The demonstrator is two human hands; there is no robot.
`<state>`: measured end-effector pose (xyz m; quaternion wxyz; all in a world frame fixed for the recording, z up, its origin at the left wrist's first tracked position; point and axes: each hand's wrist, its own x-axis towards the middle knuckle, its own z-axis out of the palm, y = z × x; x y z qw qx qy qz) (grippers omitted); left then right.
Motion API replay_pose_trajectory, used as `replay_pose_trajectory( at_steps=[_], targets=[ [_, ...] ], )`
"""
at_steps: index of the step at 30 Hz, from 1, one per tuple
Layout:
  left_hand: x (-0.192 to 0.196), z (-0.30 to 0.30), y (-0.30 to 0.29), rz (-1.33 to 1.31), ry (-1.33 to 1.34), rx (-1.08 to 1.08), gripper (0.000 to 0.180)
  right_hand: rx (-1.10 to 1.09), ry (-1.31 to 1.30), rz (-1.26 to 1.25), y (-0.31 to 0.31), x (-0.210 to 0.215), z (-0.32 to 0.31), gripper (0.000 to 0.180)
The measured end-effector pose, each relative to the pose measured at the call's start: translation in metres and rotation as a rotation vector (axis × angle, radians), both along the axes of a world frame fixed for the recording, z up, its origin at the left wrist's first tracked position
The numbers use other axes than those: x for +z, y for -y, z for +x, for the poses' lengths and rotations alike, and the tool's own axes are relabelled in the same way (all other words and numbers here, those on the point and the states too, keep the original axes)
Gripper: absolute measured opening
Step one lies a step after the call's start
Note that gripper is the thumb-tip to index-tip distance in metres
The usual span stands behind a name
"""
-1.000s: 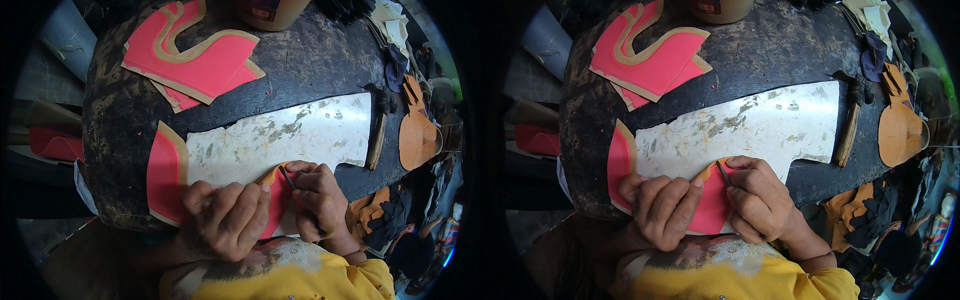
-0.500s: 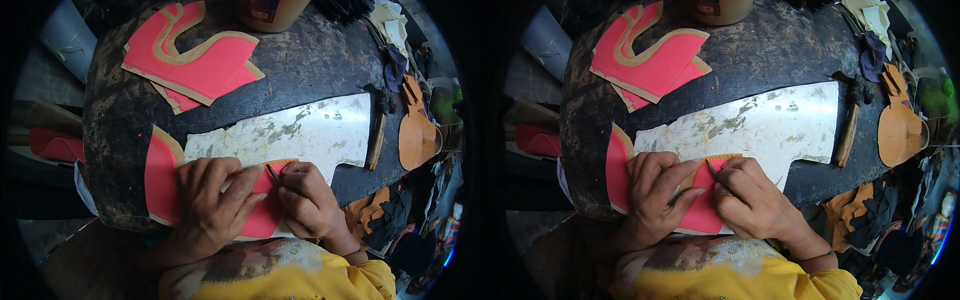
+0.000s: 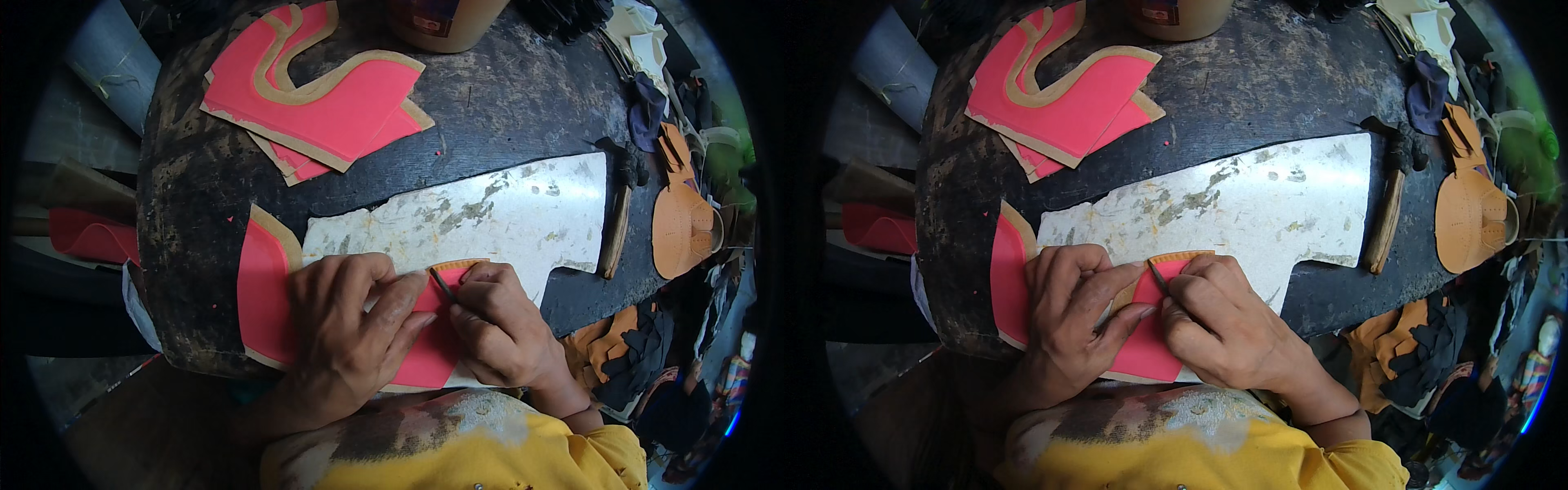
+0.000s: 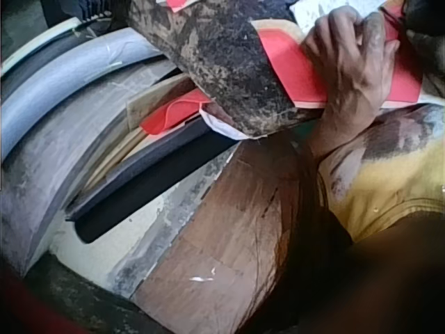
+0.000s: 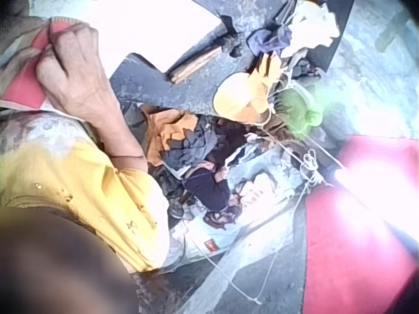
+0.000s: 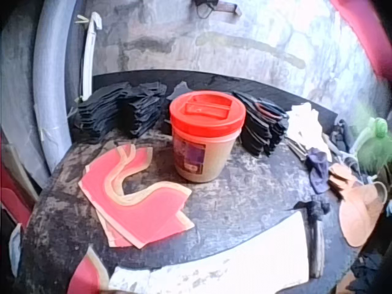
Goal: The person uses a small knife to trim the edges of a pink and tan U-shaped leather piece, then uses a hammer to tap along the edges. They flip the piece to inspect both sides and continue trimming and hammering the edges.
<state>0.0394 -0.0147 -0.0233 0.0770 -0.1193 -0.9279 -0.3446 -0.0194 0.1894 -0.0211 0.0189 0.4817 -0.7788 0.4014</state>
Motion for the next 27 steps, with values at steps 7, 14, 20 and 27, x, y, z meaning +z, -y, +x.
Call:
replay_pose_trajectory(
  at_steps=[7,14,20,27],
  targets=[
    [0.0014,0.0015,-0.0024,0.002,0.026,0.049,0.044,0.003,0.017,0.016,0.0014,0.0021,-0.001,0.024],
    [0.0025,0.0041,-0.003,-0.002,0.037,0.037,0.041,0.001,0.002,0.021,0.0025,0.0029,-0.0005,0.023],
    [0.003,0.0051,-0.0039,-0.006,0.037,0.035,0.041,0.002,-0.002,-0.013,0.0014,-0.0005,0.0005,0.023],
    [0.0029,0.0047,-0.0032,-0.013,0.032,0.028,0.042,0.002,-0.015,0.014,0.0022,-0.0002,0.001,0.023]
  ],
)
